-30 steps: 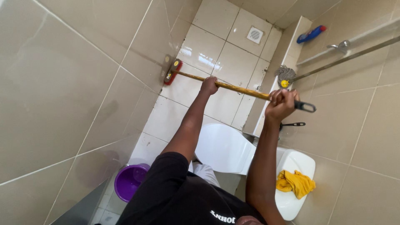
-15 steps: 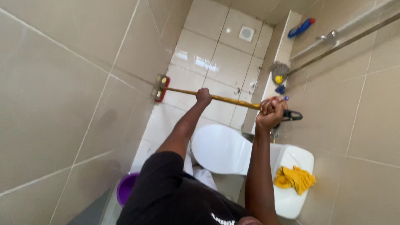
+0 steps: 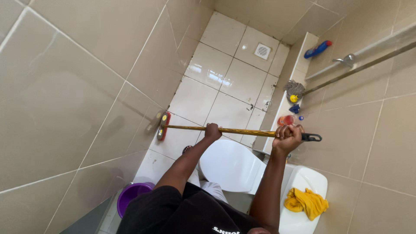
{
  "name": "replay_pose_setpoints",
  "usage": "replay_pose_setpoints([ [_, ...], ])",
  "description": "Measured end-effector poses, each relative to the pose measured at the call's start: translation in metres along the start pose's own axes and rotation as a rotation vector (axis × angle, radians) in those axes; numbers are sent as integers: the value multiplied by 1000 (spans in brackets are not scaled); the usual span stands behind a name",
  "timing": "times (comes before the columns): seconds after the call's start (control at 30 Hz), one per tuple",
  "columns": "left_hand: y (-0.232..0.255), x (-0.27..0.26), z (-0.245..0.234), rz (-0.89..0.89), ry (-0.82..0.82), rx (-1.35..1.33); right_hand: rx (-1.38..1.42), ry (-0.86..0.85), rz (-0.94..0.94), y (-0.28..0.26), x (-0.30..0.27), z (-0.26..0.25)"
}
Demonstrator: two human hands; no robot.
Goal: The person mops the bathroom floor using a long-handled mop. They move the mop back and forth across the tiled floor, covering areas around the toilet, sink, and buckets. The person occasionally adjusts their position to reach different sections of the floor.
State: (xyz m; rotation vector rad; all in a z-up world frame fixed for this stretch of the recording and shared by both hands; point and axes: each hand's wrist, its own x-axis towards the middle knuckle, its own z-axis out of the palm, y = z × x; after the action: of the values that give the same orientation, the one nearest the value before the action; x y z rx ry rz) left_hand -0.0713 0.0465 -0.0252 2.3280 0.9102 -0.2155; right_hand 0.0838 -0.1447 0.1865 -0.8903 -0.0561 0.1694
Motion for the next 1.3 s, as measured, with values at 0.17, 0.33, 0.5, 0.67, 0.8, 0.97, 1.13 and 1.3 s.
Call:
replay_pose_setpoints([
  [0.17, 1, 57, -44, -31, 39, -100, -31, -179, -172, 4, -22, 52],
  [0.33, 7, 102, -104, 270, 317, -301, -61, -136, -240, 38, -15, 78],
  [0.5, 28, 85, -87, 277, 248, -325, 12, -17, -94, 20, 37, 41],
  [0.67, 13, 36, -34, 271, 144, -280, -79, 133, -41, 13, 44, -1],
  [0.8, 3, 1, -11, 300, 91, -308, -52, 182, -45, 2, 14, -18],
  [0.97, -9, 33, -35, 218, -112, -155, 38, 152, -148, 6, -4, 22],
  [1.13, -15, 98, -82, 212, -61, -129, -10, 34, -226, 28, -7, 95],
  [1.3, -12, 115, -98, 260, -21, -186, -81, 26, -155, 20, 20, 125],
])
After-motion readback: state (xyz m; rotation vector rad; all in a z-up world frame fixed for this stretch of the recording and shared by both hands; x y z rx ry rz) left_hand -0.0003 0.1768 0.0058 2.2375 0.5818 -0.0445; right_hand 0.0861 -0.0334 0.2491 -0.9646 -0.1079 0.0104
